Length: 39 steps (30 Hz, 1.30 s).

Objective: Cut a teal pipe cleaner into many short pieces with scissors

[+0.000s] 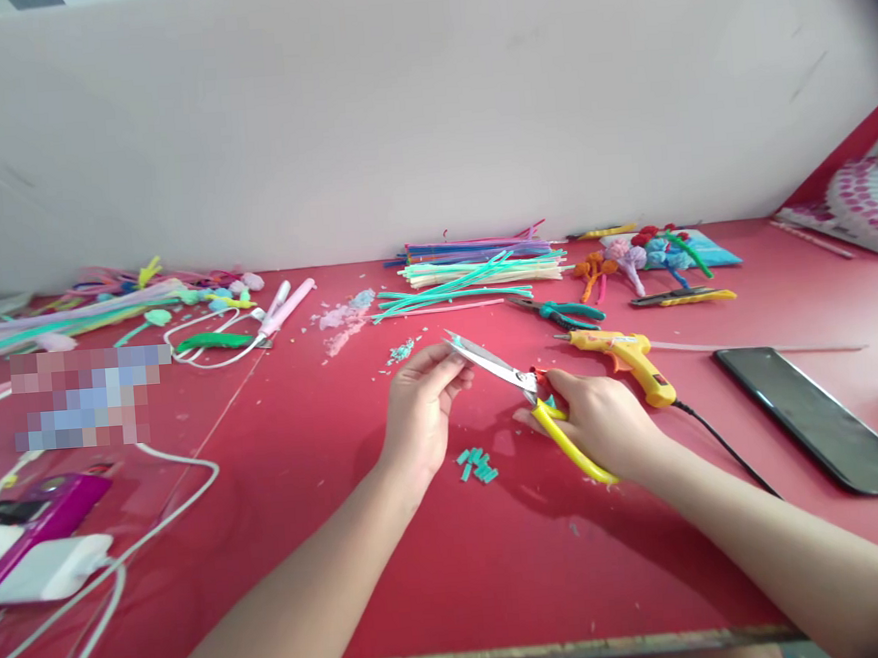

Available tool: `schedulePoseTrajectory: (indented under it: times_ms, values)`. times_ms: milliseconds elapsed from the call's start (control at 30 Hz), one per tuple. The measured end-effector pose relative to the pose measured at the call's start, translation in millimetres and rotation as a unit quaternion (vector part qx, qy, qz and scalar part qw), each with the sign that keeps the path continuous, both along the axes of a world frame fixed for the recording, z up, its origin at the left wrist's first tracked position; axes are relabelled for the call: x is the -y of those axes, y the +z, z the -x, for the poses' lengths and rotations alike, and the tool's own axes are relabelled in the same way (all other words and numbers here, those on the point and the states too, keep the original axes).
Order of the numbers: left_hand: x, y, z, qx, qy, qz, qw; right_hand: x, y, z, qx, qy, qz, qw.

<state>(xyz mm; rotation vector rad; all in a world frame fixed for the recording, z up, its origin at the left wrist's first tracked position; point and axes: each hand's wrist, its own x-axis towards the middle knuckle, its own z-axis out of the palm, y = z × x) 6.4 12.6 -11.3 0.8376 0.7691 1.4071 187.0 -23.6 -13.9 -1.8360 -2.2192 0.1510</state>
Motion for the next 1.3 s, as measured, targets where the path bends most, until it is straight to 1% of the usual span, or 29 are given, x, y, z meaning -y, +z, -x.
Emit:
schedulePoseTrajectory:
  times_ms: [500, 933, 1033, 1167, 1300]
  values:
    - [0.4, 2.0, -0.1, 0.007, 0.007, 0.011, 1.000, -1.9, -3.2, -0.4, 0.030, -0.007, 0.002, 1.000]
    - [0.8, 2.9, 1.2, -0.007, 0.010, -0.001, 1.000, -2.9, -6.8, -2.9, 0.016, -0.020, -0.005, 1.000]
    - [1.2, 3.2, 0.7, -0.018, 0.011, -0.011, 1.000, -4.3, -6.8, -5.0, -0.014, -0.019, -0.004, 1.000]
    - [1.9, 1.9, -0.3, -0.049, 0.004, -0.006, 0.999, -6.3, -6.3, -5.9, -0.110, -0.012, 0.031, 0.993]
    - [4.5, 0.2, -2.0, -0.121, -0.038, 0.000, 0.992, -7.7, -3.6, -5.2, -0.211, -0.004, 0.081, 0.974]
